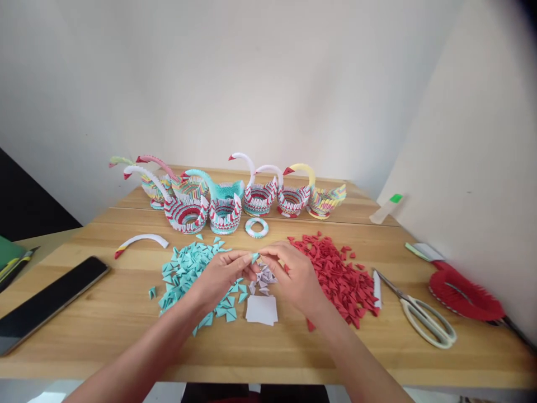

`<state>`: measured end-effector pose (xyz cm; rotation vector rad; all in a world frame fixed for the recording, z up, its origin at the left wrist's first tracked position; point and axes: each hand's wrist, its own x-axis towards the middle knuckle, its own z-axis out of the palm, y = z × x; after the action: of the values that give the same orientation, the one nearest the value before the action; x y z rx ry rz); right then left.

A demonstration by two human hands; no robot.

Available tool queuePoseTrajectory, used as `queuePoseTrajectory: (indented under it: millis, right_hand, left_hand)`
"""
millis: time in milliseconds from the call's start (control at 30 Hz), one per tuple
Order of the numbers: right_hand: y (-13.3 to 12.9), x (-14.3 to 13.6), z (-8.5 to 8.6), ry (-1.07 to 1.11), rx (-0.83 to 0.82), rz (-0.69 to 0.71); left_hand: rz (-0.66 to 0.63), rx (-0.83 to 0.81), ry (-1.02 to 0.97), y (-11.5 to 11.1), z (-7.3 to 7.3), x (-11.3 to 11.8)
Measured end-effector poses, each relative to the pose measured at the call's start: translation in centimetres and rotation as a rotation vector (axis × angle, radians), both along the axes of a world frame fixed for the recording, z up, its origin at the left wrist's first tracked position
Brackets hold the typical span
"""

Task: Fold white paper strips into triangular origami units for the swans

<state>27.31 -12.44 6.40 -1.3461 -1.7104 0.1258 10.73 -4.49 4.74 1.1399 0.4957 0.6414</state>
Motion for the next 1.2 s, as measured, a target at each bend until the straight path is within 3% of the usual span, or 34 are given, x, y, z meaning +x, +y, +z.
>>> queuePoseTrajectory:
  millis: [200,367,500,667,833,1033,1200]
  right_hand:
    - [0.8,0.1,-0.7,0.072,-0.057,0.038]
    - [1.5,0.6,-0.9,0.195,-0.186,0.107]
    - [1.9,0.7,-2.0,0.415,-0.309,0.160]
    - [2.0,0.6,-3.2,0.609,-0.414,0.214]
    - [1.7,0.3,-3.6,0.628,-0.426,0.202]
    - [1.4,0.0,-4.3,0.565,-0.295,0.096]
    - [1.4,-0.2,-4.2,0.521,-0.245,0.109]
  left_hand:
    - [0.052,0.052,0.002,-0.1,-1.2,0.1]
    - [0.097,-0.055,-0.093,0.1,-1.9,0.3]
    - [0.129,-0.121,-0.110,0.2,-2.1,0.4]
    - [0.160,-0.015,-0.013,0.1,-2.2,0.1]
    - [0.154,0.061,0.061,-0.1,-2.1,-0.2]
    - [0.192,-0.040,-0.014,-0.2,-2.8,0.1]
    - [0.185,-0.102,-0.042,-0.2,-2.8,0.2]
